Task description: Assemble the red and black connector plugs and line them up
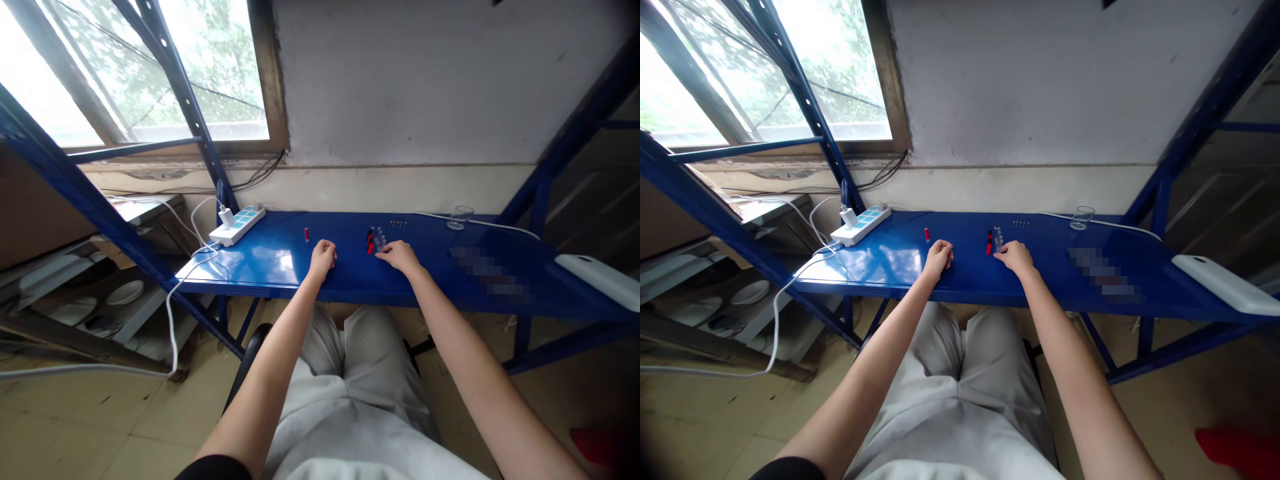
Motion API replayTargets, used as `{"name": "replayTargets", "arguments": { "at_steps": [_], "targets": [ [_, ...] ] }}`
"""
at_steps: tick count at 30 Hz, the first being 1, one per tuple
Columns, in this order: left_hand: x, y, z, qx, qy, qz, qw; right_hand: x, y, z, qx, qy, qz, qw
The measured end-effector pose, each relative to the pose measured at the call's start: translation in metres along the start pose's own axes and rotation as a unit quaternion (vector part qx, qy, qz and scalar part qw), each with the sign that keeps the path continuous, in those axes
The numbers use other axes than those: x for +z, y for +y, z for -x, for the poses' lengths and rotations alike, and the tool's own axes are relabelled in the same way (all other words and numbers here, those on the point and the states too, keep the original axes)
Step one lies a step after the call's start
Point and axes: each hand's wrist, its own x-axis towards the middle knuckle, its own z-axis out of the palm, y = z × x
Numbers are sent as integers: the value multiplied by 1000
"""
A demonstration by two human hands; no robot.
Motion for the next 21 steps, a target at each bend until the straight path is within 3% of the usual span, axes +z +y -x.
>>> {"name": "replayTargets", "arguments": {
  "at_steps": [6, 10, 15, 18, 21],
  "targets": [
    [0, 1, 0, 4, 0, 1, 1000, -19, 0, 15, 33, -24, -67, 997],
    [-1, -2, 0, 25, 23, -2, 999, -31, -9, 33, 24, 51, -106, 993],
    [-4, 1, -2, 63, 107, 62, 990, -25, -44, 47, -99, 177, -173, 964],
    [-12, 7, -9, 28, 169, 130, 977, -15, -74, 49, -171, 189, -174, 951],
    [-31, 17, -21, -16, 249, 163, 955, -1, -98, 42, -218, 203, -179, 938]
  ]
}}
